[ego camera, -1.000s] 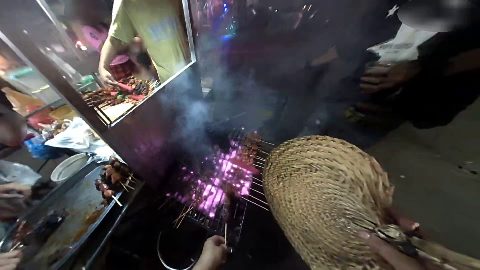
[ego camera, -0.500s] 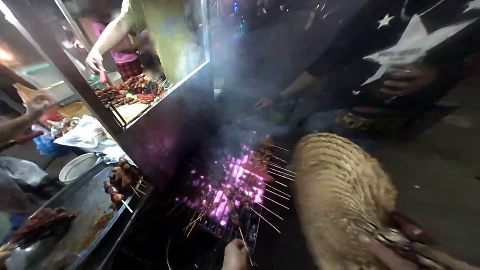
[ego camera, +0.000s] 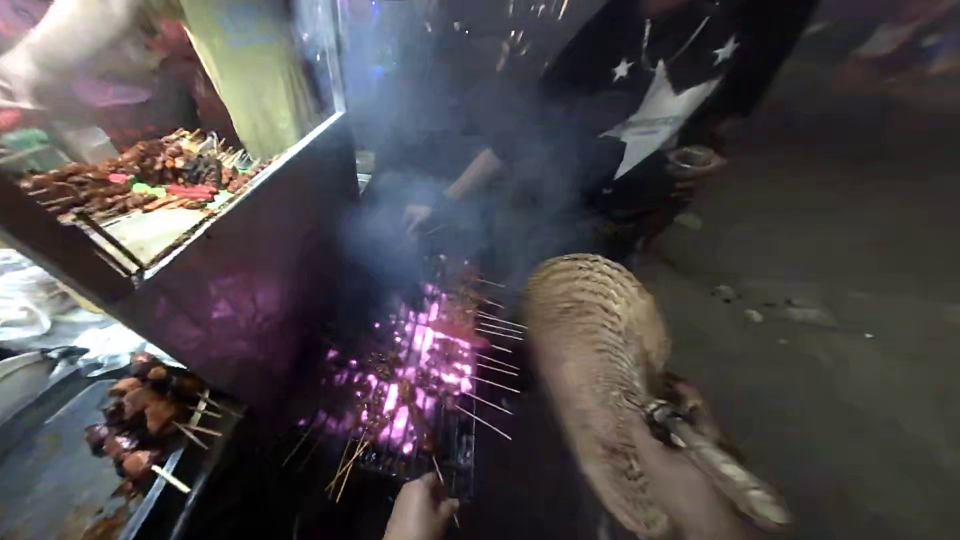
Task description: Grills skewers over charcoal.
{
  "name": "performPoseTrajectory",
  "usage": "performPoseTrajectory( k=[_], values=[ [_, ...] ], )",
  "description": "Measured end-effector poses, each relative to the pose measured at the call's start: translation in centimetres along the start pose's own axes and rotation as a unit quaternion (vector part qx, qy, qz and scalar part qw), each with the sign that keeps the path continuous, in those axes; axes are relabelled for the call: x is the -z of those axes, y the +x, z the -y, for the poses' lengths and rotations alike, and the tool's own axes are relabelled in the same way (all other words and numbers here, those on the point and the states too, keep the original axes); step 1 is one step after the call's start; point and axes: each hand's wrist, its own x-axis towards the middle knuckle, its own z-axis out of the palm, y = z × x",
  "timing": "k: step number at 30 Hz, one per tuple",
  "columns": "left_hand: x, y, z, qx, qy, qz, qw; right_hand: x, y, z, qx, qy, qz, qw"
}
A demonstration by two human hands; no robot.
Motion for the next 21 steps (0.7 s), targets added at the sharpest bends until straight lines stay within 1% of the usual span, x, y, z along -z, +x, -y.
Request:
performPoseTrajectory(
  k=[1, 2, 3, 4, 5, 6, 7, 8, 9, 10, 11, 12, 13, 14, 15, 16, 17, 18, 19, 20, 21],
  values=[
    [0.3, -1.4, -0.6, -0.106, -0.023, -0.046, 0.993, -0.7, 0.0, 0.1, 0.026, 0.037, -0.007, 0.999],
    [0.5, -2.6, -1.5, -0.229, -0.057, -0.097, 0.967, -1.2, -0.6, 1.0, 0.052, 0.072, 0.022, 0.996],
    [0.9, -3.6, -2.8, -0.343, -0.097, -0.135, 0.925, -1.4, -1.8, 2.2, 0.071, 0.099, 0.087, 0.989],
    [1.4, -4.4, -4.2, -0.422, -0.132, -0.148, 0.885, -1.8, -3.4, 3.3, 0.089, 0.119, 0.162, 0.976],
    [2.1, -5.2, -5.7, -0.468, -0.159, -0.158, 0.855, -2.4, -4.7, 4.0, 0.100, 0.150, 0.267, 0.947],
    [2.8, -6.0, -6.9, -0.488, -0.183, -0.179, 0.835, -3.2, -5.8, 4.2, 0.144, 0.174, 0.354, 0.908],
    [3.6, -6.8, -7.7, -0.488, -0.232, -0.218, 0.813, -4.3, -6.4, 3.9, 0.200, 0.181, 0.408, 0.872],
    [4.7, -7.5, -8.1, -0.479, -0.285, -0.252, 0.791, -5.4, -6.7, 3.2, 0.231, 0.167, 0.432, 0.856],
    [6.2, -8.2, -8.1, -0.467, -0.322, -0.290, 0.771, -6.6, -6.7, 2.0, 0.228, 0.127, 0.442, 0.858],
    [7.8, -8.7, -7.5, -0.457, -0.338, -0.329, 0.754, -7.7, -6.5, 0.6, 0.189, 0.052, 0.454, 0.869],
    [9.4, -9.2, -6.6, -0.457, -0.341, -0.355, 0.741, -8.8, -6.2, -0.8, 0.117, -0.043, 0.483, 0.867],
    [10.4, -9.7, -6.7, -0.460, -0.336, -0.387, 0.725, -10.1, -5.8, -2.1, 0.047, -0.130, 0.520, 0.843],
    [10.9, -10.4, -7.2, -0.460, -0.302, -0.403, 0.731, -11.4, -5.6, -3.1, -0.017, -0.200, 0.557, 0.806],
    [10.7, -11.0, -8.1, -0.457, -0.270, -0.400, 0.747, -12.7, -5.6, -3.8, -0.060, -0.250, 0.585, 0.770],
    [10.1, -11.6, -8.9, -0.444, -0.236, -0.397, 0.768, -13.6, -5.8, -4.4, -0.082, -0.272, 0.599, 0.749],
    [9.4, -12.0, -9.7, -0.431, -0.215, -0.394, 0.783, -14.1, -6.0, -4.7, -0.085, -0.279, 0.606, 0.740],
    [8.7, -12.5, -10.2, -0.407, -0.194, -0.397, 0.799, -14.1, -6.2, -4.9, -0.074, -0.278, 0.609, 0.739],
    [8.2, -12.7, -10.4, -0.388, -0.186, -0.404, 0.807, -13.3, -6.6, -4.8, -0.056, -0.275, 0.609, 0.742],
    [8.0, -12.7, -10.1, -0.380, -0.182, -0.415, 0.807, -11.8, -6.8, -4.5, -0.045, -0.259, 0.607, 0.750],
    [8.0, -12.6, -9.5, -0.388, -0.168, -0.427, 0.799, -11.2, -6.2, -4.6, -0.029, -0.262, 0.600, 0.755],
    [8.2, -12.4, -8.9, -0.404, -0.164, -0.439, 0.786, -11.6, -4.9, -5.2, -0.031, -0.271, 0.581, 0.767]
  ],
)
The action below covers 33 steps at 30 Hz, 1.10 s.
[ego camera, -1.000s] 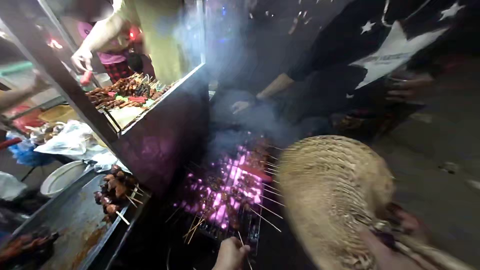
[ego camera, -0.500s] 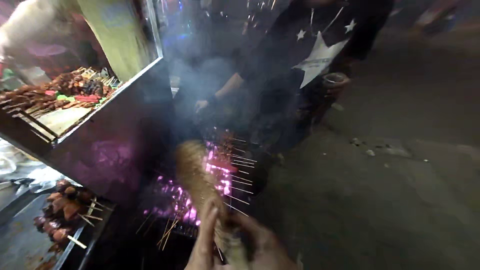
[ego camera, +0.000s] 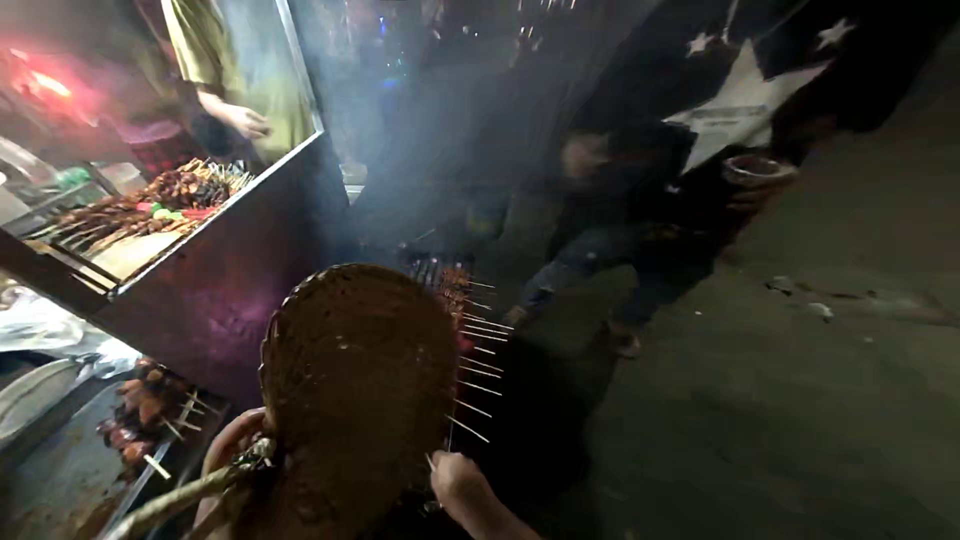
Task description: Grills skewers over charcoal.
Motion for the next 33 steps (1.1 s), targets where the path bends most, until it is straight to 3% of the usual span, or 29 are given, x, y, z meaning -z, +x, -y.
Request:
performPoseTrajectory(
  k=[3, 7, 11, 13, 15, 17, 20, 22, 25, 26, 29, 33],
  values=[
    [0.3, -0.6, 0.8, -0.024, -0.013, -0.011, 1.000, 2.4, 2.6, -3.3, -0.005, -0.018, -0.022, 1.000],
    [-0.6, -1.4, -1.2, 0.034, -0.023, 0.002, 0.999, 3.8, 2.7, -5.2, -0.011, -0.037, -0.021, 0.999],
    [-0.6, -1.7, 0.8, -0.020, 0.034, -0.049, 0.998, 7.2, 6.2, -7.0, 0.048, -0.018, -0.181, 0.982],
    [-1.6, -2.3, 0.0, 0.005, 0.068, -0.021, 0.997, 9.4, 8.5, -7.4, 0.042, -0.044, -0.213, 0.975],
    [-2.4, -2.7, -0.9, 0.041, 0.012, 0.035, 0.998, 10.5, 10.4, -7.8, 0.025, -0.072, -0.212, 0.974],
    [-3.1, -3.2, -1.0, 0.059, -0.027, 0.035, 0.997, 8.9, 13.4, -9.5, 0.054, -0.043, -0.325, 0.943],
    [-2.6, -3.7, 0.0, 0.000, 0.092, -0.014, 0.996, 12.7, 11.8, -8.4, 0.046, -0.046, -0.169, 0.984],
    [-1.9, -3.7, -0.3, 0.022, 0.073, -0.008, 0.997, 13.1, 11.8, -8.4, 0.054, -0.066, -0.154, 0.984],
    [-2.1, -3.4, -1.5, 0.098, -0.084, -0.006, 0.992, 12.3, 12.8, -8.9, 0.026, -0.085, -0.147, 0.985],
    [-2.4, -3.3, -1.5, 0.091, -0.083, -0.020, 0.992, 12.1, 13.5, -9.2, 0.022, -0.087, -0.155, 0.984],
    [-2.6, -3.4, 0.2, -0.006, 0.071, -0.057, 0.996, 12.8, 12.7, -9.2, 0.044, -0.082, -0.142, 0.985],
    [-2.6, -3.8, -0.5, 0.005, 0.077, -0.035, 0.996, 13.2, 12.0, -9.1, 0.030, -0.114, -0.102, 0.988]
  ],
)
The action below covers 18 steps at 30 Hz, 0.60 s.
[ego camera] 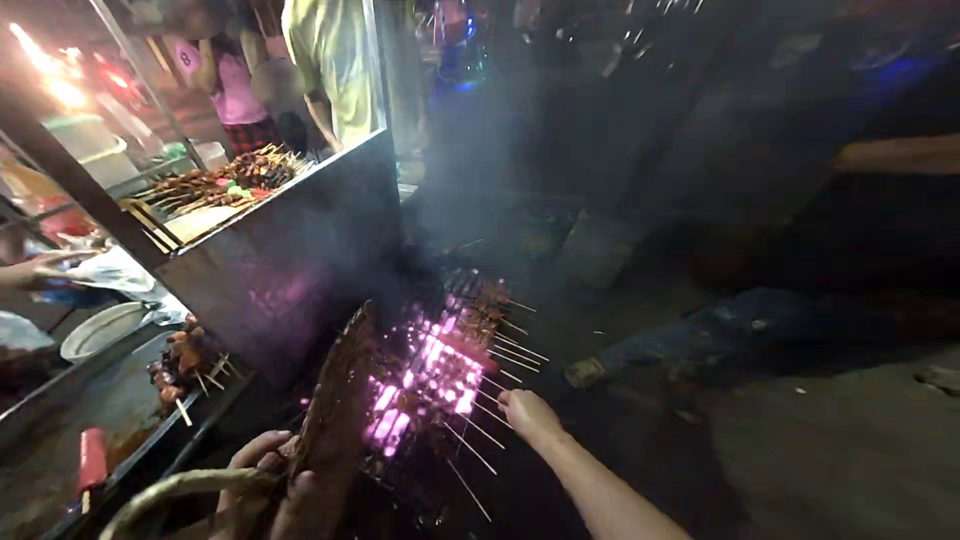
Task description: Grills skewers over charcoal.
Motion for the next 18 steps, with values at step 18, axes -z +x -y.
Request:
performPoseTrajectory(
  k=[18],
  values=[
    [-1.0, 0.1, -0.8, -0.016, 0.011, -0.040, 0.999, -3.2, 0.1, -1.8, -0.034, 0.352, 0.059, 0.934]
  ],
)
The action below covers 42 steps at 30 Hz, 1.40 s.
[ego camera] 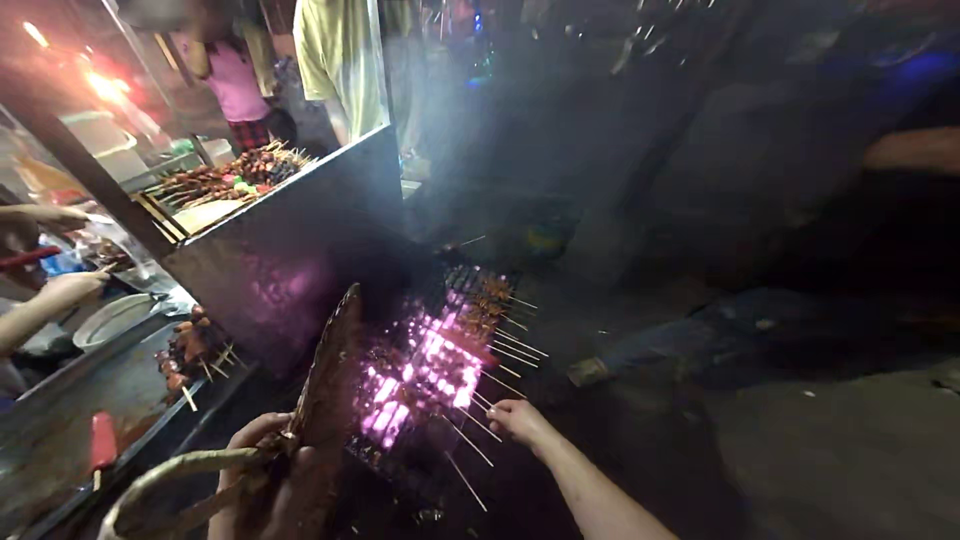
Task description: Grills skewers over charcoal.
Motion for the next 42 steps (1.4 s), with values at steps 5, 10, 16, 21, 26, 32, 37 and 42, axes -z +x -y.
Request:
performPoseTrajectory(
  k=[5, 10, 16, 21, 26, 32, 37, 42],
  values=[
    [0.8, 0.5, 1.8, -0.061, 0.011, -0.041, 0.997, -0.5, 0.0, -0.3, 0.007, 0.038, -0.013, 0.999],
    [0.0, 0.1, -0.2, -0.007, -0.018, -0.001, 1.000, 0.6, 0.7, -0.9, 0.019, -0.045, 0.042, 0.998],
    [0.0, -0.2, 2.2, -0.073, 0.051, -0.034, 0.995, 0.6, 1.3, -0.3, 0.049, -0.075, 0.033, 0.995],
    [0.1, -0.8, 0.1, 0.061, -0.077, 0.005, 0.995, 0.2, -2.5, 2.1, 0.066, -0.248, -0.078, 0.963],
    [1.3, -0.9, 2.8, -0.036, 0.064, -0.031, 0.997, -3.6, -7.1, 3.0, 0.107, -0.225, -0.060, 0.967],
    [3.1, 0.5, 3.0, 0.023, -0.064, 0.001, 0.998, -8.0, -10.1, 0.7, 0.037, -0.172, 0.046, 0.983],
    [4.4, 0.0, 3.9, 0.003, -0.097, 0.018, 0.995, -7.9, -8.8, 0.7, 0.017, -0.258, 0.034, 0.965],
    [6.0, 1.0, 4.2, -0.041, -0.076, -0.005, 0.996, -3.9, -8.6, 3.6, 0.040, -0.246, -0.040, 0.968]
  ],
)
